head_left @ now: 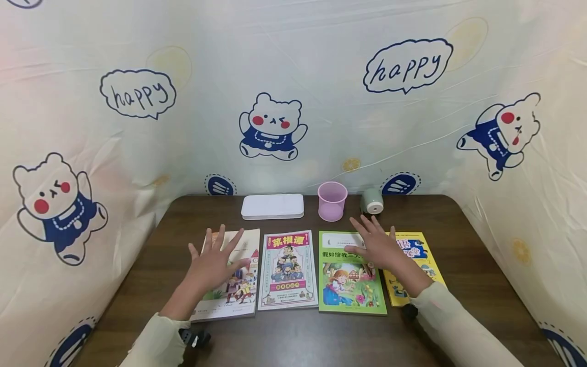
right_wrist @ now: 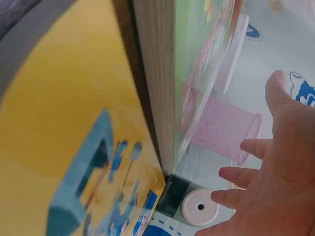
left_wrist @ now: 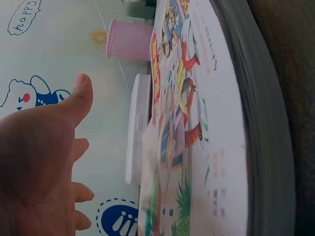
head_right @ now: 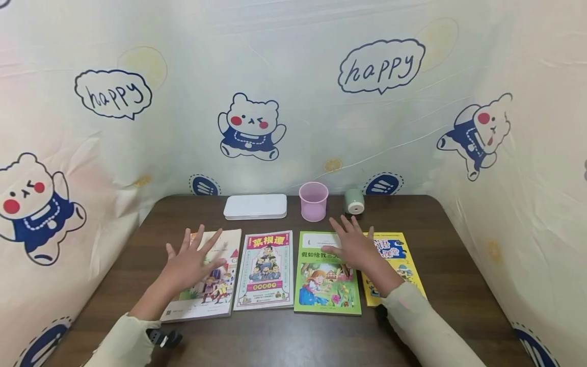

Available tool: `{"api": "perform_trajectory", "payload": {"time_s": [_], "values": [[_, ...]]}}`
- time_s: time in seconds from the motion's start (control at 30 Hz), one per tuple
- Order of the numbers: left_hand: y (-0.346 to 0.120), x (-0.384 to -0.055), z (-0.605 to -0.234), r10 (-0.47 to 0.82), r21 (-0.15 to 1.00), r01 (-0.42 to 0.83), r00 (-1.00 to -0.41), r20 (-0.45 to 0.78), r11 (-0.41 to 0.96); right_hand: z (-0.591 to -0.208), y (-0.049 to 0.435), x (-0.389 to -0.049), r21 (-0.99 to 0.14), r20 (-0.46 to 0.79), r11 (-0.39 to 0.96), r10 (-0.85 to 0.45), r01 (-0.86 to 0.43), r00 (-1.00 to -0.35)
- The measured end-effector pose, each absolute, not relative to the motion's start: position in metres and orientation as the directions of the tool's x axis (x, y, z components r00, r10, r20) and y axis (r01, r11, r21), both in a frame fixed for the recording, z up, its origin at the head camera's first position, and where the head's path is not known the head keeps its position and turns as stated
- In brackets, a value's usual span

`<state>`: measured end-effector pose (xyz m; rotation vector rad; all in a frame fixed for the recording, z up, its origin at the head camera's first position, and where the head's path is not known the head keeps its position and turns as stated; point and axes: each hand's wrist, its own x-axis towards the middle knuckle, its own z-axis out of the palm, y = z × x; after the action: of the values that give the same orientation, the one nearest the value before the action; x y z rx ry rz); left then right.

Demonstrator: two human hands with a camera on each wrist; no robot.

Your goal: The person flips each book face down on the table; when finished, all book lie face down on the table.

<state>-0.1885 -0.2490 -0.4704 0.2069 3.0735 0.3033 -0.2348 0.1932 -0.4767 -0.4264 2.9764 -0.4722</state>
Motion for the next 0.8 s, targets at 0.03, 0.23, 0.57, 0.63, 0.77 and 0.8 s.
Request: {"api": "perform_trajectory", "payload": {"time_s": [0.03, 0.23, 0.57, 0.63, 0.77, 0.8], "values": [[-0.250, -0.187, -0.471, 0.132, 0.204, 0.120, -0.990, -0.043, 0.971, -0.477, 0.192, -0.235, -0.318, -0.052, 0.912, -0.291, -0.260, -0.955], [-0.261, -0.178, -0.478, 0.132, 0.215, 0.118, -0.990, -0.050, 0.969, -0.478, 0.180, -0.237, -0.333, -0.063, 0.904, -0.306, -0.270, -0.950], [-0.272, -0.158, -0.489, 0.113, 0.222, 0.098, -0.992, -0.056, 0.970, -0.476, 0.159, -0.242, -0.347, -0.058, 0.883, -0.358, -0.317, -0.932], [-0.275, -0.154, -0.492, 0.112, 0.221, 0.096, -0.992, -0.060, 0.971, -0.475, 0.155, -0.242, -0.354, -0.060, 0.879, -0.363, -0.320, -0.930], [-0.283, -0.145, -0.495, 0.110, 0.238, 0.086, -0.990, -0.092, 0.967, -0.475, 0.147, -0.243, -0.352, -0.071, 0.877, -0.374, -0.328, -0.925], [-0.284, -0.143, -0.496, 0.103, 0.246, 0.074, -0.989, -0.108, 0.966, -0.476, 0.145, -0.244, -0.351, -0.072, 0.876, -0.379, -0.332, -0.923]]}}
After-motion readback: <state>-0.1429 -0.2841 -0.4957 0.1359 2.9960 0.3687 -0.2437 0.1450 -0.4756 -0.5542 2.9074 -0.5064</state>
